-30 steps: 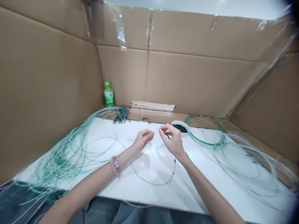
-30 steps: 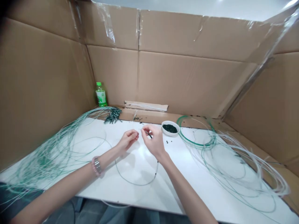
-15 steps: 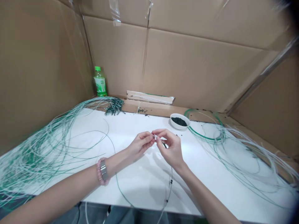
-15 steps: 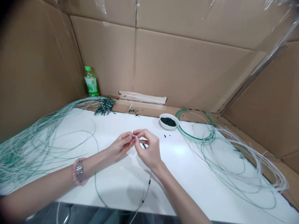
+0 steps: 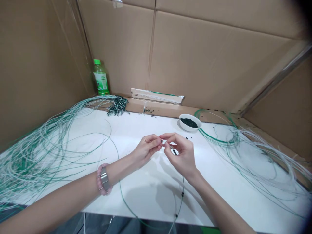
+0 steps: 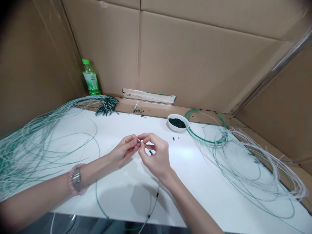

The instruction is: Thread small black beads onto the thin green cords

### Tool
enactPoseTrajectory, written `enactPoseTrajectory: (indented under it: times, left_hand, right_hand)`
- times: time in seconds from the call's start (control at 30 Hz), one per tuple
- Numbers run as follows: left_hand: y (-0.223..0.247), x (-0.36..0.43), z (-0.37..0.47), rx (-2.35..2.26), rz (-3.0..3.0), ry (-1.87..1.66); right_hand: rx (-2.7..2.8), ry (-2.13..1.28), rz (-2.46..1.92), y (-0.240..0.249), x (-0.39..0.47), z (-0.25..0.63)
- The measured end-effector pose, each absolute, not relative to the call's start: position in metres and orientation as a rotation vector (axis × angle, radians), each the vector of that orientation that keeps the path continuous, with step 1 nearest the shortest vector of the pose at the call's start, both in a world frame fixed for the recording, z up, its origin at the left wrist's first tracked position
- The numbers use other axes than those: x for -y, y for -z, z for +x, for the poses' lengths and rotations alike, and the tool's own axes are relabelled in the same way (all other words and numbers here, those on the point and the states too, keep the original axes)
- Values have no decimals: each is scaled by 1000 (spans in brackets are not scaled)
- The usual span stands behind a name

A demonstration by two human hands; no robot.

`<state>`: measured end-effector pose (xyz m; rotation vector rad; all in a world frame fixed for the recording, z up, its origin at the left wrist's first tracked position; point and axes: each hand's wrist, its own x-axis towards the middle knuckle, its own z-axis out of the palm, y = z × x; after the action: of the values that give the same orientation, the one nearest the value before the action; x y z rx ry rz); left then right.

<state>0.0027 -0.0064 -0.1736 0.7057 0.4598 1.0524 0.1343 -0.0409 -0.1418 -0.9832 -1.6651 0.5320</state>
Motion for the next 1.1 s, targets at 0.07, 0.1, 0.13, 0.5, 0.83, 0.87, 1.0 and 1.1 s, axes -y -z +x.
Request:
enactPoseTrajectory:
  times: [0.07, 0.1, 0.13, 0.5, 0.83, 0.87, 1.0, 1.1]
  left_hand:
    - [174, 7, 3, -462, 725, -1053]
    - [175, 7, 3, -465, 737, -1053]
    - [175, 7, 3, -468, 752, -1056]
    - [176, -6, -2, -612, 1063, -1160]
    - [172, -1, -1, -718, 1162, -1228]
    - [173, -1, -1, -722, 1165, -1226]
    - [172, -1, -1, -728, 1189, -1205]
    - [171, 0, -2, -734, 1208, -1194]
  right_hand:
    - [1674, -529, -988, 141, 41, 135]
    - [1679, -527, -991, 141, 41, 135]
    - [1684, -523, -993, 140, 41, 135]
    - [1704, -593, -1046, 137, 37, 140]
    - [1587, -737, -1074, 140, 33, 139]
    - [1583, -737, -1073, 140, 33, 139]
    - [1585, -727, -1072, 142, 32, 140]
    - [1614, -711, -1070, 143, 32, 140]
